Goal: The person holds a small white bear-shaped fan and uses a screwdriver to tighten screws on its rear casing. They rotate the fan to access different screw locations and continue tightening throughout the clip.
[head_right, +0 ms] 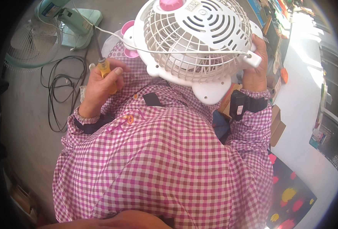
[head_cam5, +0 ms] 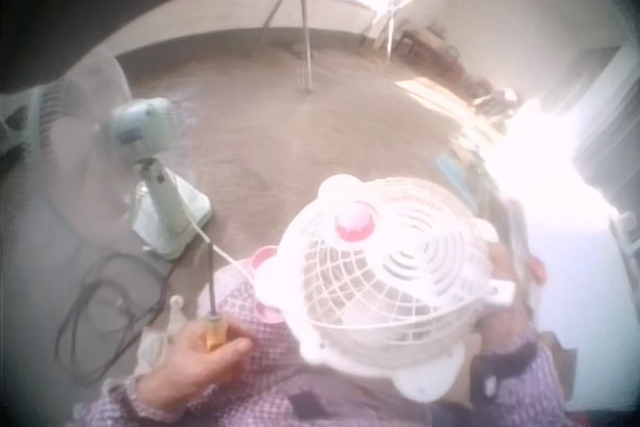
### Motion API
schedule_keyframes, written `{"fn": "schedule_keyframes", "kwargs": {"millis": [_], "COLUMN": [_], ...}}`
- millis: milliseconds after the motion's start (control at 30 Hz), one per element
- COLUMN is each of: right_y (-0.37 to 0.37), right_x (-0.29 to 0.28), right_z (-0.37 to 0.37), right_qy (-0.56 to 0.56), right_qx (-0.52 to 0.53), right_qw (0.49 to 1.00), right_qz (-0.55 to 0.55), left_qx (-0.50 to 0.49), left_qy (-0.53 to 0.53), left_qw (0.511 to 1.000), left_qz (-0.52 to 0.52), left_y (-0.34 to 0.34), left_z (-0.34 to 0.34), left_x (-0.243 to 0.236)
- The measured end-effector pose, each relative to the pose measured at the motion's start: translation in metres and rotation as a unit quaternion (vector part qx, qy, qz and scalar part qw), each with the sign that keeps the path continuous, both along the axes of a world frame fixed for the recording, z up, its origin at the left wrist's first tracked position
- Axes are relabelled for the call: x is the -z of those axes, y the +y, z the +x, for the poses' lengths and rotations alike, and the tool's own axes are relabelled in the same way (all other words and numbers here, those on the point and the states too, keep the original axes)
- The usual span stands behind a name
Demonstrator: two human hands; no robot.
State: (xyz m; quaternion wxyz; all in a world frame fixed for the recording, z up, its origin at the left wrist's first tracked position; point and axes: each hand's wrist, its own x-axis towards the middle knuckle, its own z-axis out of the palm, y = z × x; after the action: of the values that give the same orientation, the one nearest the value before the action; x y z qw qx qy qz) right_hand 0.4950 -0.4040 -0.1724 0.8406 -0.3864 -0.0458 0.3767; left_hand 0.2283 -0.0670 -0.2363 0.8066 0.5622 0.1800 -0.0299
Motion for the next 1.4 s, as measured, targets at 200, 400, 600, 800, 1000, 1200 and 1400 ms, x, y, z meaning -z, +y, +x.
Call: {"fn": "schedule_keyframes", "kwargs": {"millis": [200, 400, 600, 800, 1000, 1200, 1400], "right_y": [0.003, -0.017, -0.012, 0.004, -0.044, -0.059, -0.019], "right_x": [0.005, 0.024, 0.026, -0.035, -0.015, -0.012, -0.059], "right_z": [-0.014, 0.003, 0.005, -0.043, -0.01, 0.02, -0.058], "right_qy": [0.025, 0.031, -0.022, -0.02, -0.064, -0.057, -0.094], "right_qx": [-0.016, 0.01, 0.04, 0.16, 0.087, 0.074, 0.087], "right_qw": [0.998, 0.999, 0.999, 0.982, 0.993, 0.993, 0.986], "right_qz": [0.061, 0.021, -0.004, -0.1, -0.039, -0.068, -0.11], "left_qx": [0.105, 0.115, -0.042, -0.199, -0.215, -0.189, -0.1], "left_qy": [-0.038, -0.04, -0.031, 0.021, 0.129, 0.191, 0.264], "left_qw": [0.993, 0.992, 0.998, 0.976, 0.96, 0.953, 0.948], "left_qz": [-0.042, -0.031, 0.023, 0.091, 0.127, 0.141, 0.15], "left_y": [-0.007, -0.027, -0.017, 0.045, 0.018, 0.01, 0.072], "left_z": [-0.001, 0.007, 0.005, -0.023, -0.04, -0.045, -0.086], "left_x": [-0.009, 0.006, 0.017, 0.048, 0.099, 0.124, 0.139]}}
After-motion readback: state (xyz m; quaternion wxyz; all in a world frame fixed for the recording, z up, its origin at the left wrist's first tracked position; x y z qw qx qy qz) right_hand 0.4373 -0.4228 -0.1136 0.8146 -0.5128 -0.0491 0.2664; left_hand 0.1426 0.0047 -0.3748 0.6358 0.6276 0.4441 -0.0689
